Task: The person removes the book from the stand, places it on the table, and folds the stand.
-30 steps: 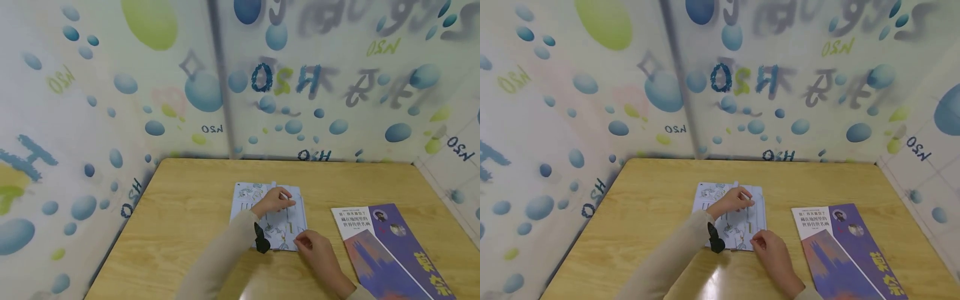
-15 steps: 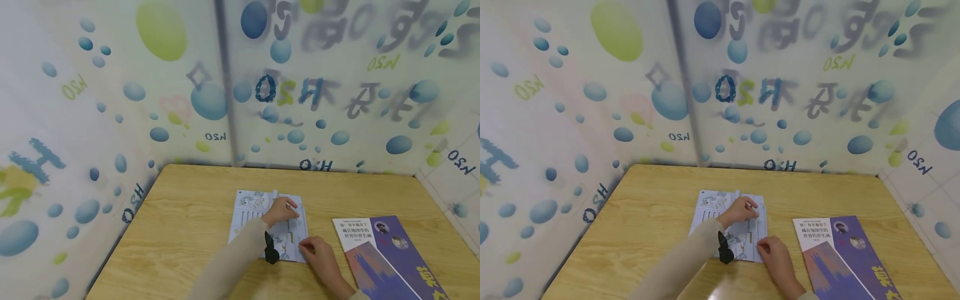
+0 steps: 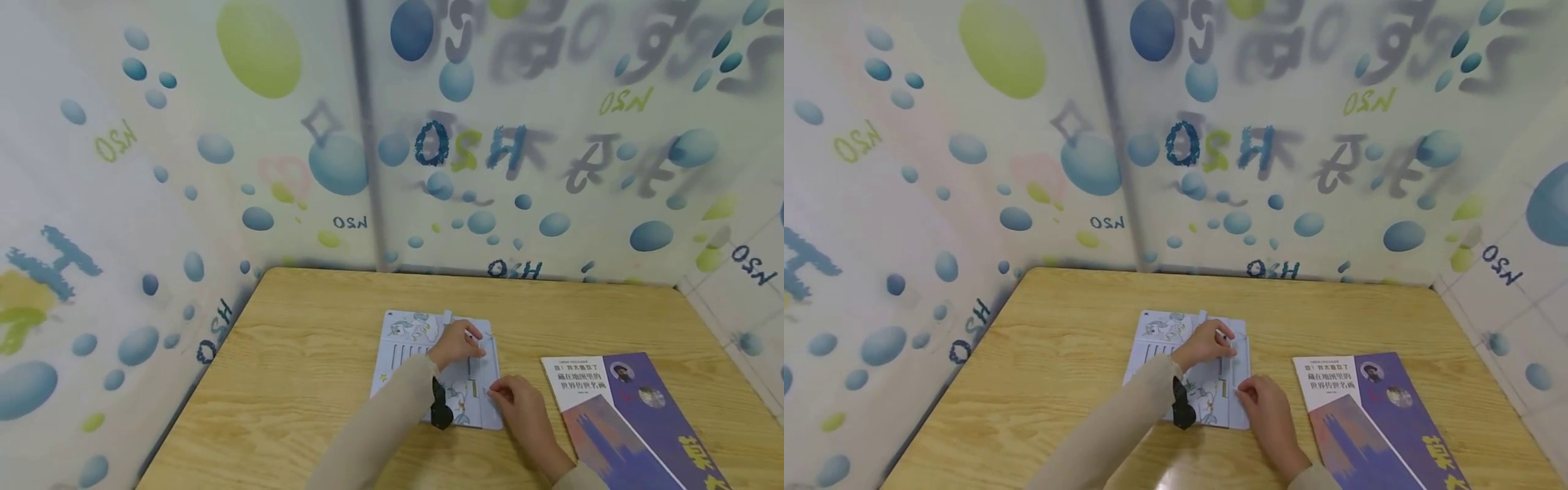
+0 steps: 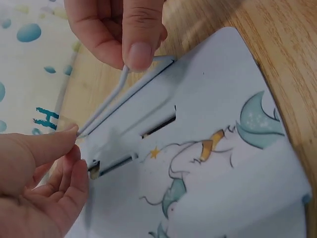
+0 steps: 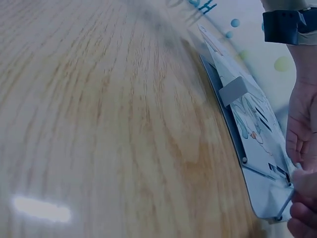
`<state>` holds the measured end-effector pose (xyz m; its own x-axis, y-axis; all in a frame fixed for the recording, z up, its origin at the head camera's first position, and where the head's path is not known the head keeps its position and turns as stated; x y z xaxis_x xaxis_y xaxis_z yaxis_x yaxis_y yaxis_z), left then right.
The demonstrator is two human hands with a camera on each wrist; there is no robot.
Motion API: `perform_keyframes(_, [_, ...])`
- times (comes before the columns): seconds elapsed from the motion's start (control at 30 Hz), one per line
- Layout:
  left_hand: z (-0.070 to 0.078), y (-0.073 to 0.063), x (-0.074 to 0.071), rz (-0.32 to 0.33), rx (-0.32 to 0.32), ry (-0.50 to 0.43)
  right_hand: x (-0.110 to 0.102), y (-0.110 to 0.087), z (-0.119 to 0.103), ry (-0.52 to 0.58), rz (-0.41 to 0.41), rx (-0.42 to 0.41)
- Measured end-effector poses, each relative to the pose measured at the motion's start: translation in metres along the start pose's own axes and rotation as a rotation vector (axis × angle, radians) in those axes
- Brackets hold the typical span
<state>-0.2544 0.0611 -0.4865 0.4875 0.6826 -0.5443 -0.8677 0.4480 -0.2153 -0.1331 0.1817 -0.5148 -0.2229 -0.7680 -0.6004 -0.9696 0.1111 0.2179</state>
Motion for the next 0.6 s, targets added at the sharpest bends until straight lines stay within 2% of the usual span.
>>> perform_keyframes(0.07, [-0.003, -0.001, 0.002, 0.019, -0.011, 0.019, 0.002, 0.002, -0.001, -0.012, -0.047, 0.005])
perform_keyframes(0.23, [-0.013, -0.003, 0.009, 0.072, 0.03, 0.074, 0.006, 0.002, -0.004, -0.037, -0.1, 0.002])
perform_keyframes(0.3, [-0.013, -0.004, 0.01, 0.099, 0.046, 0.148, 0.008, 0.002, -0.005, -0.043, -0.108, -0.005])
perform_keyframes(0.4, [-0.012, -0.006, 0.007, 0.143, 0.053, 0.308, 0.011, 0.004, -0.006, -0.045, -0.118, -0.018])
perform_keyframes(0.47, [-0.012, -0.008, 0.004, 0.153, 0.067, 0.381, 0.012, 0.006, -0.006, -0.037, -0.12, -0.028])
perform_keyframes(0.53, [-0.014, -0.01, 0.0, 0.136, 0.082, 0.382, 0.01, 0.007, -0.007, 0.0, -0.137, -0.017])
perform_keyframes(0.6, [-0.017, -0.014, -0.006, 0.114, 0.101, 0.329, 0.004, 0.009, -0.005, 0.032, -0.184, -0.017])
Point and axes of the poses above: each hand's wrist, its own y-axis towards the middle knuckle, its own x-axis out of the palm, z = x × y, the point moved 1 cm from there along y, towards the middle knuckle, and after that the axes turned 7 degrees about y, right-handed, at the moved point
